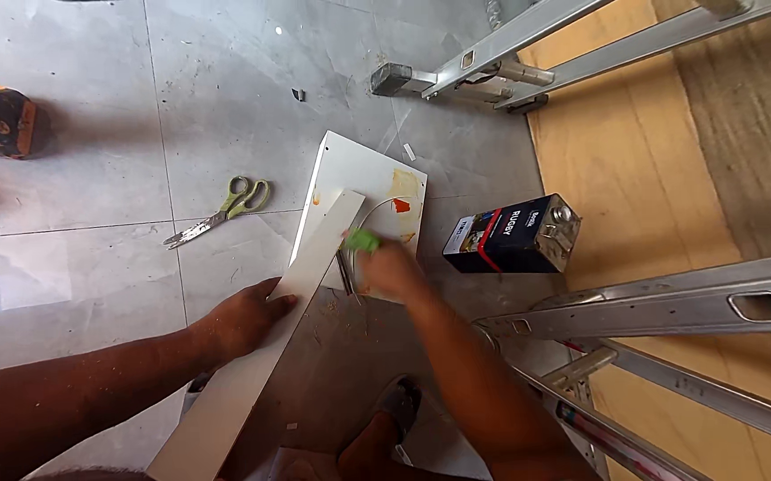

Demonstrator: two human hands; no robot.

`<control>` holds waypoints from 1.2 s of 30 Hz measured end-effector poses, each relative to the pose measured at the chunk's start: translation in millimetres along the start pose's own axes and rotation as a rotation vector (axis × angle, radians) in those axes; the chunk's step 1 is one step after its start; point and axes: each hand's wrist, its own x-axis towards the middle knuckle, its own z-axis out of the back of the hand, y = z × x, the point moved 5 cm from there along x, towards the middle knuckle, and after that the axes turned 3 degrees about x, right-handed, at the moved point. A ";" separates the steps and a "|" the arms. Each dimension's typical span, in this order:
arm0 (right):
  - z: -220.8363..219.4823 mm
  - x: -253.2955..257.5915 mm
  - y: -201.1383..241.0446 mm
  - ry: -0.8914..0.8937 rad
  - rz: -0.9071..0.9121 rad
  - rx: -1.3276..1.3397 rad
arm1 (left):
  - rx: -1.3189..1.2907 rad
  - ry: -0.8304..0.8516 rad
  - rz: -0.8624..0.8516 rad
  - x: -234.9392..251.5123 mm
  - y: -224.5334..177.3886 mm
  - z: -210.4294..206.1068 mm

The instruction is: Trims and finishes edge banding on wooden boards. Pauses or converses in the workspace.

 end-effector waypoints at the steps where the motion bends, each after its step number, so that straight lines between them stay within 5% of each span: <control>1: 14.0 28.2 -12.2 -0.065 -0.019 -0.028 | -0.007 0.003 0.001 0.2 1.5 -1.2; 5: 12.5 71.2 -22.9 -0.121 -0.056 -0.049 | 0.008 -0.017 0.002 -2.8 -0.1 -2.6; 9: -51.2 -36.5 17.0 -0.011 0.188 0.066 | 0.116 -0.079 0.000 -2.7 9.3 0.0; 12: -43.7 -62.9 14.1 0.127 0.223 0.226 | 0.135 -0.053 -0.007 -2.1 7.2 4.2; 18: -52.1 12.1 -20.9 0.361 0.192 0.730 | 0.135 -0.028 0.005 -2.2 17.6 6.9; 21: -49.0 23.8 -21.0 0.370 0.172 0.733 | 0.085 -0.033 0.014 -9.4 15.5 5.9; 28: 15.8 134.8 -95.7 -0.034 -0.083 0.468 | 0.074 -0.072 0.028 -14.1 17.6 16.8; 33: -11.7 47.4 -13.8 0.185 0.156 0.442 | 0.089 -0.054 0.045 -13.2 24.5 22.5; 36: -32.6 48.6 2.9 0.331 0.176 0.378 | 0.100 -0.061 0.037 -15.9 25.3 27.6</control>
